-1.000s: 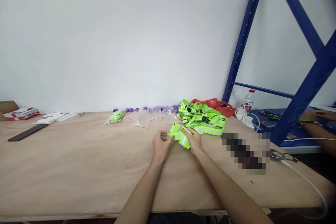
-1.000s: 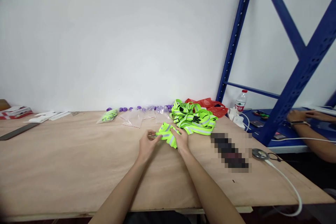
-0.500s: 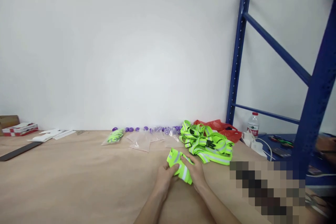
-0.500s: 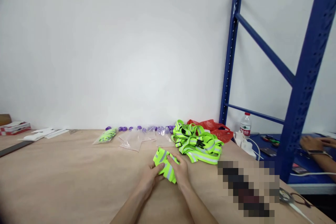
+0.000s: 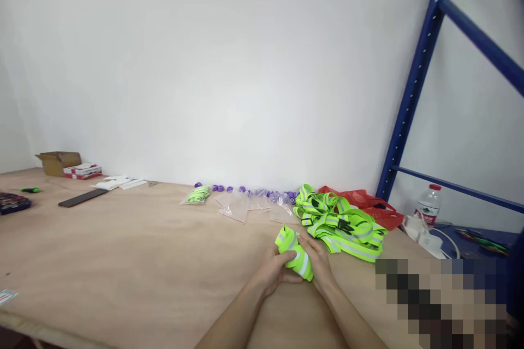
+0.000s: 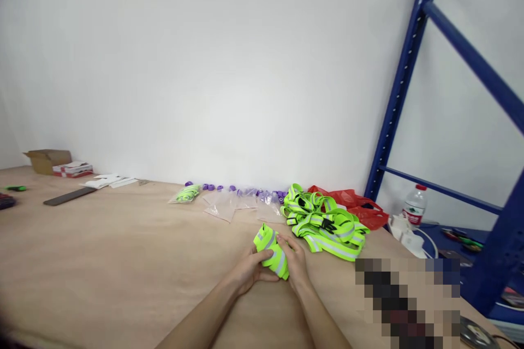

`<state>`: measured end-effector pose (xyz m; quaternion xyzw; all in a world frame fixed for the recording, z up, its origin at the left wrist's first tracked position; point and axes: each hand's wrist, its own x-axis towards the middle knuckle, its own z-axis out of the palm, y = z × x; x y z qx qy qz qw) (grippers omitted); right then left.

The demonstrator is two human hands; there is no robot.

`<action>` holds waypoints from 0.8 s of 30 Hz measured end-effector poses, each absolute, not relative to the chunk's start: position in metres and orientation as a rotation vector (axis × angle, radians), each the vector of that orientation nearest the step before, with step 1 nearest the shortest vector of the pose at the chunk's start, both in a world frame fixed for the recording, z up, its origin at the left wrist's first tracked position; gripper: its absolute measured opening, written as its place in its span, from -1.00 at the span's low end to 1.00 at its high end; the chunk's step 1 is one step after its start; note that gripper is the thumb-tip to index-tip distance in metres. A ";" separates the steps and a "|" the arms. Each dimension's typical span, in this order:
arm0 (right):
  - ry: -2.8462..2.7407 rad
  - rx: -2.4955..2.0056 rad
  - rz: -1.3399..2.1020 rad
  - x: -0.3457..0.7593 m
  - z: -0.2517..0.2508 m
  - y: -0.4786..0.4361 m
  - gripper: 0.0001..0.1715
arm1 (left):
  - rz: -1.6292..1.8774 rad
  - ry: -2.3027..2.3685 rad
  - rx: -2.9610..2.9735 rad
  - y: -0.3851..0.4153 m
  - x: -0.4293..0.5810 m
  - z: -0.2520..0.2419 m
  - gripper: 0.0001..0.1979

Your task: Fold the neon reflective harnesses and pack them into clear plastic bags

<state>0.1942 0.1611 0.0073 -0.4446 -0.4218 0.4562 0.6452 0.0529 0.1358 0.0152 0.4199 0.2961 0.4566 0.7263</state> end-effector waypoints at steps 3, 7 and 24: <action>-0.961 -1.084 1.024 0.194 0.006 0.163 -0.39 | 1.035 0.684 0.918 0.137 0.056 0.014 -0.32; -0.937 -1.140 0.886 0.194 0.002 0.166 -0.31 | 1.056 0.720 0.944 0.138 0.059 0.013 -0.36; -0.855 -0.723 1.460 0.180 0.016 0.146 -0.47 | 1.126 0.683 0.848 0.141 0.055 0.011 -0.39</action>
